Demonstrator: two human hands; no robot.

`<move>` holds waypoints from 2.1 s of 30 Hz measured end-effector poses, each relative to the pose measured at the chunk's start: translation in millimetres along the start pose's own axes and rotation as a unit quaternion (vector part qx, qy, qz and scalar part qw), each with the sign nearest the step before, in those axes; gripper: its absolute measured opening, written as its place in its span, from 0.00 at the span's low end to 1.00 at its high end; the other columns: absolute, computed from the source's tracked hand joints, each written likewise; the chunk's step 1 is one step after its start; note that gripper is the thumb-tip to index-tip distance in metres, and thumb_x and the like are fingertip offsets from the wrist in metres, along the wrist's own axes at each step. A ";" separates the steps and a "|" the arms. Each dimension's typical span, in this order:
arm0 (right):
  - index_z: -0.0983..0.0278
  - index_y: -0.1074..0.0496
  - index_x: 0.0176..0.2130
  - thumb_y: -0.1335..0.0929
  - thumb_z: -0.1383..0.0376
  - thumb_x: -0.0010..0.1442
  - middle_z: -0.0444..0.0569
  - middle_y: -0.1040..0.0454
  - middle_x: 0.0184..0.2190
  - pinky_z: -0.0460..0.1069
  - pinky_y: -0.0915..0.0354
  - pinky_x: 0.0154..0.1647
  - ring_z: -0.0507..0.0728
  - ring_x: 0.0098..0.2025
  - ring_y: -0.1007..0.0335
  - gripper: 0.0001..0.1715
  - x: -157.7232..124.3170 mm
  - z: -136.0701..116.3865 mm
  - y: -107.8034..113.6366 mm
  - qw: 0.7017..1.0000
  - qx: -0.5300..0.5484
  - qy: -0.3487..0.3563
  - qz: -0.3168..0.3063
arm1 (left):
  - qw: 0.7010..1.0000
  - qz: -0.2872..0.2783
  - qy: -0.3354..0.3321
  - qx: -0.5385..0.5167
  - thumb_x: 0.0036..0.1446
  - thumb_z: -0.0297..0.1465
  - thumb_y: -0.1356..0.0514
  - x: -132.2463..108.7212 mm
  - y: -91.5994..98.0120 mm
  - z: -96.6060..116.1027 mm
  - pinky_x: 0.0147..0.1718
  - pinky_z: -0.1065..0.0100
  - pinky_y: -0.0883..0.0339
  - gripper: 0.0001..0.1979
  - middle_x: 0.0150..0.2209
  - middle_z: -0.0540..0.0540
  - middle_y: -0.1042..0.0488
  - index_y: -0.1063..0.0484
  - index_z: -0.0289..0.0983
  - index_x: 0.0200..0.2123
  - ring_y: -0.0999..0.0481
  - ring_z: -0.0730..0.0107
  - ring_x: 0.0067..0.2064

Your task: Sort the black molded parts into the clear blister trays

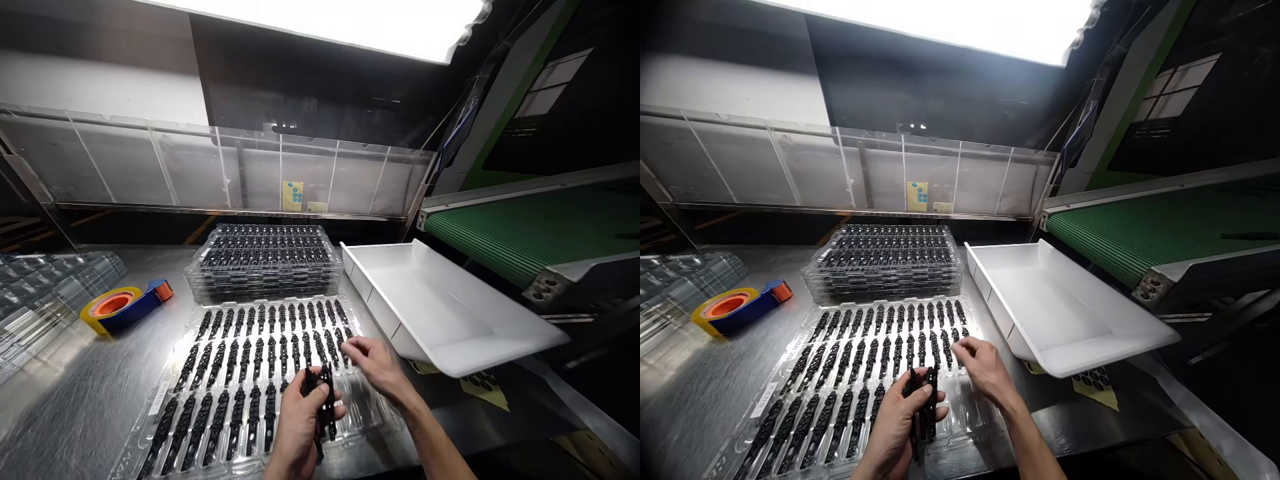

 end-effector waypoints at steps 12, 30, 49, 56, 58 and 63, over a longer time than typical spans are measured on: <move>0.63 0.35 0.26 0.33 0.53 0.54 0.38 0.40 0.16 0.45 0.48 0.18 0.49 0.17 0.45 0.16 -13.9 5.9 -31.5 0.979 0.179 -0.036 -0.091 | 0.996 0.042 -0.074 0.026 0.39 0.35 0.29 -2.0 23.8 3.6 0.22 0.70 0.31 0.19 0.28 0.49 0.30 0.30 0.34 0.33 0.29 0.71 0.26; 0.63 0.29 0.44 0.35 0.65 0.56 0.48 0.26 0.37 0.48 0.39 0.42 0.57 0.40 0.30 0.15 -28.7 9.8 -23.2 0.999 -0.034 0.020 0.023 | 0.897 0.072 -0.154 0.407 0.52 0.32 0.40 2.1 12.5 27.1 0.32 0.68 0.36 0.08 0.31 0.47 0.25 0.31 0.36 0.35 0.26 0.65 0.33; 0.60 0.23 0.40 0.34 0.62 0.57 0.50 0.28 0.34 0.52 0.41 0.42 0.59 0.39 0.33 0.12 -44.6 -11.0 -34.1 0.997 0.041 0.062 0.030 | 0.924 0.033 -0.076 0.374 0.60 0.28 0.49 -4.1 -10.6 37.7 0.29 0.69 0.31 0.15 0.37 0.40 0.28 0.39 0.33 0.50 0.25 0.70 0.30; 0.63 0.25 0.42 0.40 0.49 0.63 0.47 0.26 0.32 0.46 0.37 0.30 0.52 0.29 0.32 0.25 -59.7 -6.8 -26.9 0.967 0.245 0.058 -0.033 | 0.971 -0.065 -0.037 0.227 0.50 0.23 0.42 -5.9 -18.8 -1.2 0.28 0.67 0.28 0.29 0.35 0.47 0.31 0.41 0.36 0.57 0.25 0.69 0.29; 0.64 0.26 0.41 0.38 0.48 0.61 0.46 0.28 0.30 0.45 0.38 0.26 0.50 0.25 0.36 0.25 -62.7 1.5 -21.1 0.963 0.266 0.034 -0.028 | 0.960 -0.055 -0.078 0.264 0.50 0.24 0.40 -4.1 -25.5 -2.3 0.28 0.68 0.29 0.29 0.33 0.48 0.30 0.39 0.36 0.56 0.26 0.70 0.28; 0.65 0.28 0.33 0.37 0.55 0.59 0.43 0.31 0.24 0.45 0.42 0.26 0.50 0.25 0.38 0.17 -53.2 28.4 14.0 0.982 0.180 -0.020 0.043 | 0.965 -0.028 -0.117 0.233 0.51 0.28 0.36 -3.1 -32.7 4.4 0.23 0.70 0.31 0.18 0.30 0.48 0.26 0.32 0.35 0.46 0.25 0.68 0.26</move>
Point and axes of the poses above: each hand's wrist, its own x-axis towards the middle knuckle, its own y-axis out of the back of the hand, z = x × y, the point moved 9 cm from there along x, towards the middle knuckle
